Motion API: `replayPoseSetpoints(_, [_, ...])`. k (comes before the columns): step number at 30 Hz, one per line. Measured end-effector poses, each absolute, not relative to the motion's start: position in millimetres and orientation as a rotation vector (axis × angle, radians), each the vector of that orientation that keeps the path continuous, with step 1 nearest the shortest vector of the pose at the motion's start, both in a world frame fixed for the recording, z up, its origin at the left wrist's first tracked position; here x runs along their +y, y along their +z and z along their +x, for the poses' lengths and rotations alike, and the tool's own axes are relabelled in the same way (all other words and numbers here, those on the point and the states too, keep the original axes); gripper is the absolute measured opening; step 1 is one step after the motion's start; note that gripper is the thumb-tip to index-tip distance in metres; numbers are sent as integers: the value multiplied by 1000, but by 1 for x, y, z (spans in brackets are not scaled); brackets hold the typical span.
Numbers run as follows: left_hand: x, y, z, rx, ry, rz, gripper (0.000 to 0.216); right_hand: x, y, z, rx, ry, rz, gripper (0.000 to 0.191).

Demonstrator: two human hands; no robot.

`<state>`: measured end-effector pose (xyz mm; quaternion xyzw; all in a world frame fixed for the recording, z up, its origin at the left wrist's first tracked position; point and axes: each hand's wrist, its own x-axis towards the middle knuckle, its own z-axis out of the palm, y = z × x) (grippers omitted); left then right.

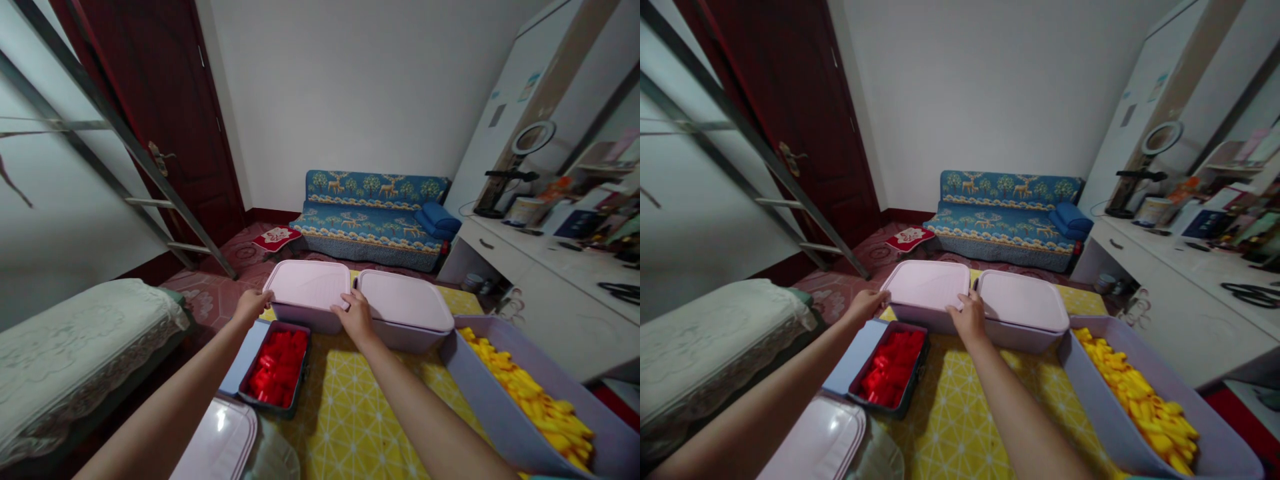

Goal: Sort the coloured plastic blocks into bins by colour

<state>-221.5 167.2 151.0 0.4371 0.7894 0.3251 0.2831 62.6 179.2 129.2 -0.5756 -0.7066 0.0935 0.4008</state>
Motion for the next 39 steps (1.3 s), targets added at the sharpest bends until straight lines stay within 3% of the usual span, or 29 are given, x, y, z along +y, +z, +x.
replayPoseSetpoints(11, [167,158,-215,2471,426,1471,50,170,140,55,-2010,78,-1682,46])
replayPoseSetpoints(17, [166,158,-211,2495,250,1539,56,165,139,56,-2062,80,-1692,40])
replayPoseSetpoints(23, [175,147,-215,2433,464,1571,54,163,142,61,-2069,81,-1679,32])
replayPoseSetpoints(26, [177,142,-216,2396,538,1601,42,162,143,62,-2083,79,-1661,31])
replayPoseSetpoints(30, [178,144,-218,2414,527,1632,29,170,144,64,-2027,134,-1670,30])
replayPoseSetpoints(39, [189,161,-220,2395,438,1609,26,213,157,67,-1906,248,-1805,31])
